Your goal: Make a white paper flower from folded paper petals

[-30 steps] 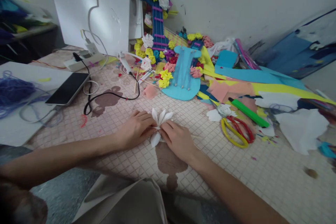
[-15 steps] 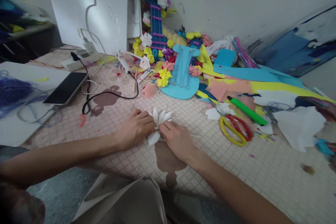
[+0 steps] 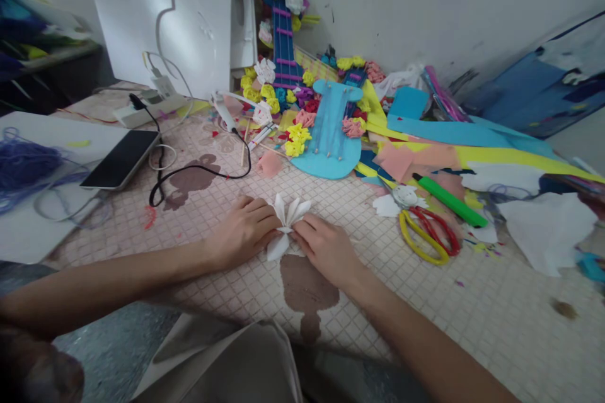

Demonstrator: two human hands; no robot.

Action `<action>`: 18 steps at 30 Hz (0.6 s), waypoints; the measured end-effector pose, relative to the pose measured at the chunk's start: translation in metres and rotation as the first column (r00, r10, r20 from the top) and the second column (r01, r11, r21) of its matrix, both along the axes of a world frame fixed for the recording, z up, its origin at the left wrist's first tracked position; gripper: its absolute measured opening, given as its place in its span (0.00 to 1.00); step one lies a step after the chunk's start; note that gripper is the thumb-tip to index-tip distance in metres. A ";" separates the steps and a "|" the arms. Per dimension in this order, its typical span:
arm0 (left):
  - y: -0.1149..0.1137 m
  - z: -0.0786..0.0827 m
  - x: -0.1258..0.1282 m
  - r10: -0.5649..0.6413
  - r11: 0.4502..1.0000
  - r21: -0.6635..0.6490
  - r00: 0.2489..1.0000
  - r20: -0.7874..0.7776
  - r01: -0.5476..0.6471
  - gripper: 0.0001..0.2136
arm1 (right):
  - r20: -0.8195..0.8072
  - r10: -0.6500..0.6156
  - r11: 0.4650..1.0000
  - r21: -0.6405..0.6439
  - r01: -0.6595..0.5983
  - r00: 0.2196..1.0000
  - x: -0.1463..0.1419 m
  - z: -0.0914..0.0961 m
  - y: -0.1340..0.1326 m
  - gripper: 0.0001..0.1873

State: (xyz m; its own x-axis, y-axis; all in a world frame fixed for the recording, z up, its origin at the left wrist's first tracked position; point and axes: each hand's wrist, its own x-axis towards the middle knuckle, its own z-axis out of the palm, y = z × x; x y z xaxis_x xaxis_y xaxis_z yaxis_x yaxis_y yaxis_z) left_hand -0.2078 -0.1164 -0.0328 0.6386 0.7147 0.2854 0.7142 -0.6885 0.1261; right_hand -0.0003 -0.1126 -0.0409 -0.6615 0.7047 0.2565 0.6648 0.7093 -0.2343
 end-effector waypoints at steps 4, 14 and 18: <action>0.000 0.000 -0.001 -0.004 0.999 -0.035 0.999 0.053 0.006 0.09 | 0.004 0.010 1.000 0.021 -0.010 1.000 -0.001 -0.001 0.000 0.13; 0.000 0.002 -0.002 -0.001 0.996 -0.085 0.997 0.081 0.008 0.09 | 0.002 0.071 0.990 -0.125 -0.070 0.998 0.020 0.014 0.011 0.08; 0.001 0.002 -0.002 -0.005 0.996 -0.088 0.995 0.101 0.014 0.08 | 0.021 0.113 0.977 -0.183 -0.107 0.993 0.032 0.023 0.017 0.08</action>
State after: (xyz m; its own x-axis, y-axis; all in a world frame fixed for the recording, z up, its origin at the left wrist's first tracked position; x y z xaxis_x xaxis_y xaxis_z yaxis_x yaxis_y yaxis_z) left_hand -0.2097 -0.1159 -0.0303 0.6169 0.7340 0.2841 0.6881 -0.6782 0.2580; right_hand 0.0314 -0.0955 -0.0183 -0.7430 0.6603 0.1094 0.5942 0.7260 -0.3461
